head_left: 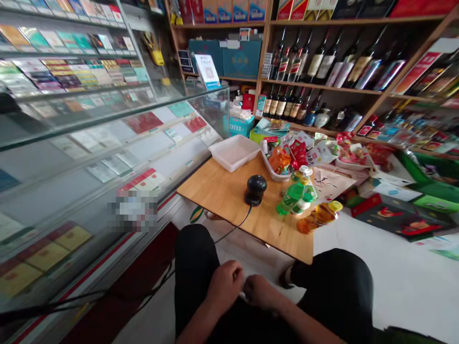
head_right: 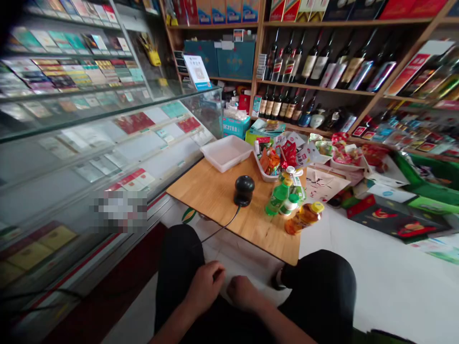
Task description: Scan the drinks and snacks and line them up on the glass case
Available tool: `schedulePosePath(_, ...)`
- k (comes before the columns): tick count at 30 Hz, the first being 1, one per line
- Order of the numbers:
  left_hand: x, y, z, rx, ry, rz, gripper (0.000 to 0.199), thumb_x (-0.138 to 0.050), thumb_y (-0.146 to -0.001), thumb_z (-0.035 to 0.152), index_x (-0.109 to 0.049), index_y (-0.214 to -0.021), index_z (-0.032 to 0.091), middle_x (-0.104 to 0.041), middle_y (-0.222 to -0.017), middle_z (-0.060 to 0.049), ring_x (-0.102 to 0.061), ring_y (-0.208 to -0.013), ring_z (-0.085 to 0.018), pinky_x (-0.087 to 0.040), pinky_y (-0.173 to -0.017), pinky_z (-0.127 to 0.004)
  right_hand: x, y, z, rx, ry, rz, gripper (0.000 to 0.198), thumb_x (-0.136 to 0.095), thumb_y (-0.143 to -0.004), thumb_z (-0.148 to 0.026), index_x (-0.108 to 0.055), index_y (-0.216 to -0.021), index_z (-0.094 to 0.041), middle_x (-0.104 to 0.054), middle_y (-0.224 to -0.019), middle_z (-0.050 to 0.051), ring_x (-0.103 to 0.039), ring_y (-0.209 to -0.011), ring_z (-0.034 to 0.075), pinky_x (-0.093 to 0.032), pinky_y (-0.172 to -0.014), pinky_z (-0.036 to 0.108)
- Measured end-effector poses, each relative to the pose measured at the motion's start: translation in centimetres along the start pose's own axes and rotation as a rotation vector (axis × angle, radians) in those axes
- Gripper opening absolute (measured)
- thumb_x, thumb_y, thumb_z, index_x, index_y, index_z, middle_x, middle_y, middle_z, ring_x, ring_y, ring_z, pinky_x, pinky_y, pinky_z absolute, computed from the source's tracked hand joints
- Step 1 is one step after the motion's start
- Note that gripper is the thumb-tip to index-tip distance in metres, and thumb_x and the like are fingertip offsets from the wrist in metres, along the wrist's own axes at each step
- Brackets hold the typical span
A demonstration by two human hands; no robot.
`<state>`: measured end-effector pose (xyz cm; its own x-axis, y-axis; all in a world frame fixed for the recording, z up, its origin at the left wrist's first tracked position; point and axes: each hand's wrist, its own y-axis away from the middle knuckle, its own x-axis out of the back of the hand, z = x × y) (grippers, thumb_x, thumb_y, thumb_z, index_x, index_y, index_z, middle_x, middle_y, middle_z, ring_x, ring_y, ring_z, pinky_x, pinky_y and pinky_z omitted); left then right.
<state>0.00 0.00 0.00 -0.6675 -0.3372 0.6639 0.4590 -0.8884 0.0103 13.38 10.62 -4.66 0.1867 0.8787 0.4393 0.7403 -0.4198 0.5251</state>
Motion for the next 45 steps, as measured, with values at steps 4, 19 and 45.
schedulePosePath(4, 1.4, -3.5, 2.6, 0.001, 0.239, 0.095, 0.017, -0.052, -0.094, 0.025, -0.067, -0.088, 0.021, -0.071, -0.082, -0.003, -0.067, -0.076, -0.017, -0.048, -0.07, -0.026, 5.1, -0.6, -4.4, 0.226, -0.167, 0.242, 0.024, -0.049, -0.089, -0.028, -0.065, -0.075, -0.018, -0.069, -0.068, 0.002, -0.066, -0.063, 0.016, -0.048, -0.06, 0.025)
schedulePosePath(19, 9.0, -40.0, -4.1, -0.212, -0.106, 0.47, 0.04, -0.058, -0.085, 0.012, -0.061, -0.125, 0.014, -0.055, -0.141, -0.02, -0.046, -0.141, -0.033, -0.035, -0.119, -0.05, 18.6, -16.9, -4.6, 0.347, -0.154, 0.778, 0.085, -0.07, -0.071, -0.027, -0.041, -0.15, -0.019, -0.06, -0.139, 0.015, -0.062, -0.124, 0.032, -0.054, -0.098, 0.045)
schedulePosePath(45, 1.2, -21.9, -0.9, 0.078, 0.258, 0.207, 0.035, -0.047, -0.091, 0.021, -0.071, -0.116, 0.019, -0.073, -0.119, -0.01, -0.067, -0.115, -0.026, -0.049, -0.101, -0.04, 13.4, -12.6, -2.8, 0.417, -0.105, 0.71, 0.082, -0.067, -0.072, -0.014, -0.042, -0.15, -0.02, -0.057, -0.143, 0.015, -0.052, -0.135, 0.032, -0.042, -0.115, 0.05)
